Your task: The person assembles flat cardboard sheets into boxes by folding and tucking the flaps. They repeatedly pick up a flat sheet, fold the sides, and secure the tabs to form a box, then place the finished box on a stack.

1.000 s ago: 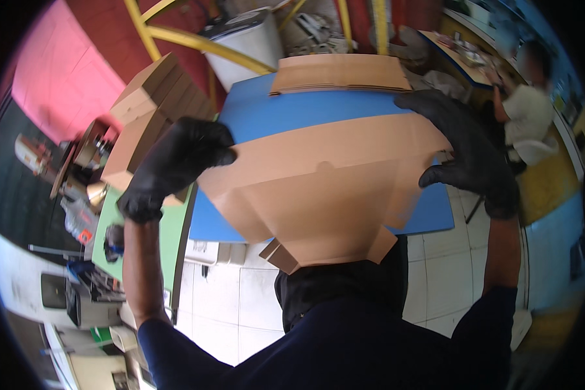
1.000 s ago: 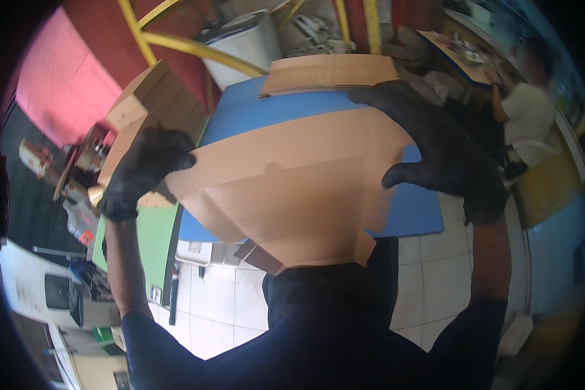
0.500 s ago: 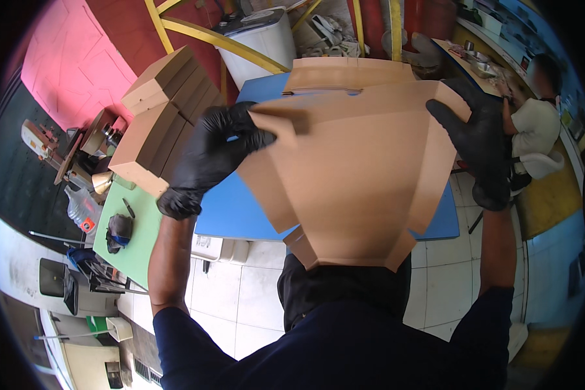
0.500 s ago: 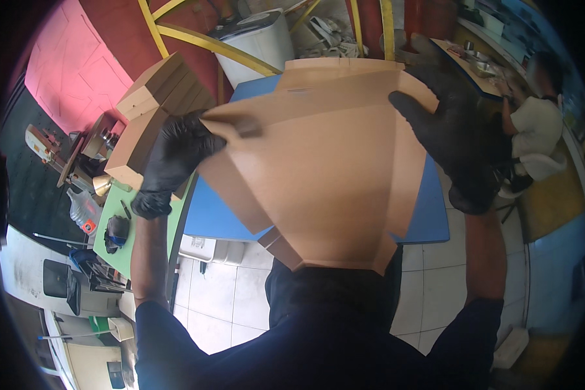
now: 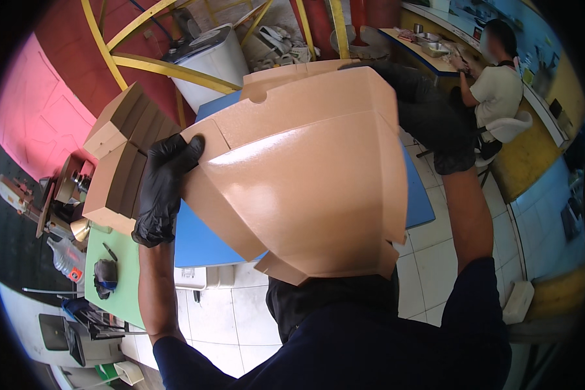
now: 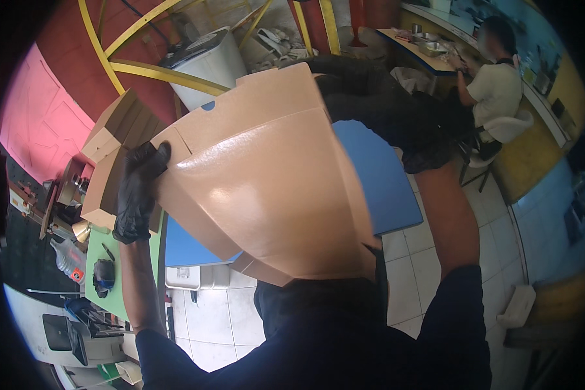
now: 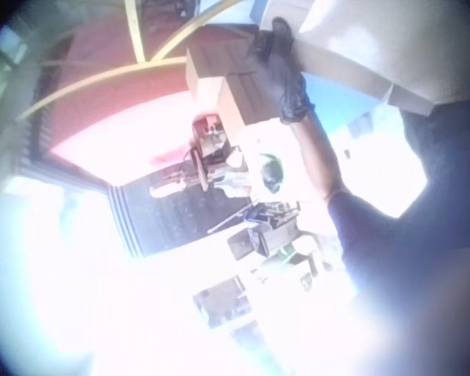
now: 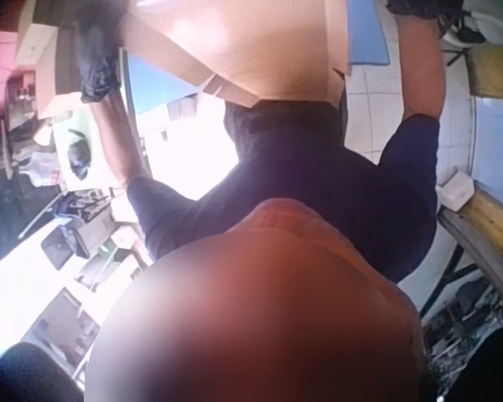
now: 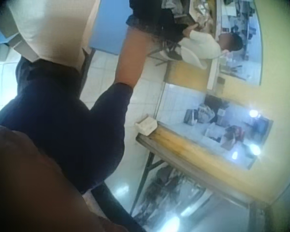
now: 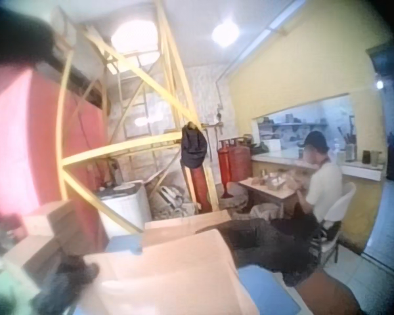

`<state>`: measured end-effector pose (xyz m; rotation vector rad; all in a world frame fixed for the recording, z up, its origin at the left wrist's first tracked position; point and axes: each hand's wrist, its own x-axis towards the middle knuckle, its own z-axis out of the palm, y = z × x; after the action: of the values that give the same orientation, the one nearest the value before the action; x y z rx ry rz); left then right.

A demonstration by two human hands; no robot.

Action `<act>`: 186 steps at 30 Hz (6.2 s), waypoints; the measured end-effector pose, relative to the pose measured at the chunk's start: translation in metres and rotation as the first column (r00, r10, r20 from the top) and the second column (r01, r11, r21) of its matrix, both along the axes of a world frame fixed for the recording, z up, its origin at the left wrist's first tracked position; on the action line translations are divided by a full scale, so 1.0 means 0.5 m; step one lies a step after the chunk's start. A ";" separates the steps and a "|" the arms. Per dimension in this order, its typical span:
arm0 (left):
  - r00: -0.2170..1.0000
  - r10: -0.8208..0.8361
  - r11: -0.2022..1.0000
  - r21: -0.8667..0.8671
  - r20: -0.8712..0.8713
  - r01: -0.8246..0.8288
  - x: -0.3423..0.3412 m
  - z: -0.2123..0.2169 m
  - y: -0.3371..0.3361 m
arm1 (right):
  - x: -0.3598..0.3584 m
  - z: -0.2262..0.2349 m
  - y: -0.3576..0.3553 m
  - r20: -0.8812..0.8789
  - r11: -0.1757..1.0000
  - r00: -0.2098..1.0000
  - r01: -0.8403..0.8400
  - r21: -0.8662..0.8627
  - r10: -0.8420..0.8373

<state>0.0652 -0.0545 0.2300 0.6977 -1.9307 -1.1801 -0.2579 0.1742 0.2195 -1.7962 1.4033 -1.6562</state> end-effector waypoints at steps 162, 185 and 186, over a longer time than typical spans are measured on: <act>0.679 -0.671 0.739 0.341 0.298 0.581 -0.660 -0.737 0.374 | 0.083 -0.614 -0.123 0.024 0.724 0.748 0.633 0.274 -0.663; 0.679 -0.668 0.743 0.326 0.305 0.585 -0.650 -0.715 0.393 | 0.065 -0.643 -0.163 -0.107 0.690 0.701 0.713 0.123 -0.706; 0.686 -0.663 0.748 0.320 0.300 0.582 -0.641 -0.711 0.387 | 0.065 -0.644 -0.163 -0.079 0.692 0.704 0.709 0.138 -0.706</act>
<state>-0.2552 0.1391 -0.1254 0.3834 -2.5391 -1.7838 -0.2255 0.0929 -0.1025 -1.2251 2.3748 -1.7631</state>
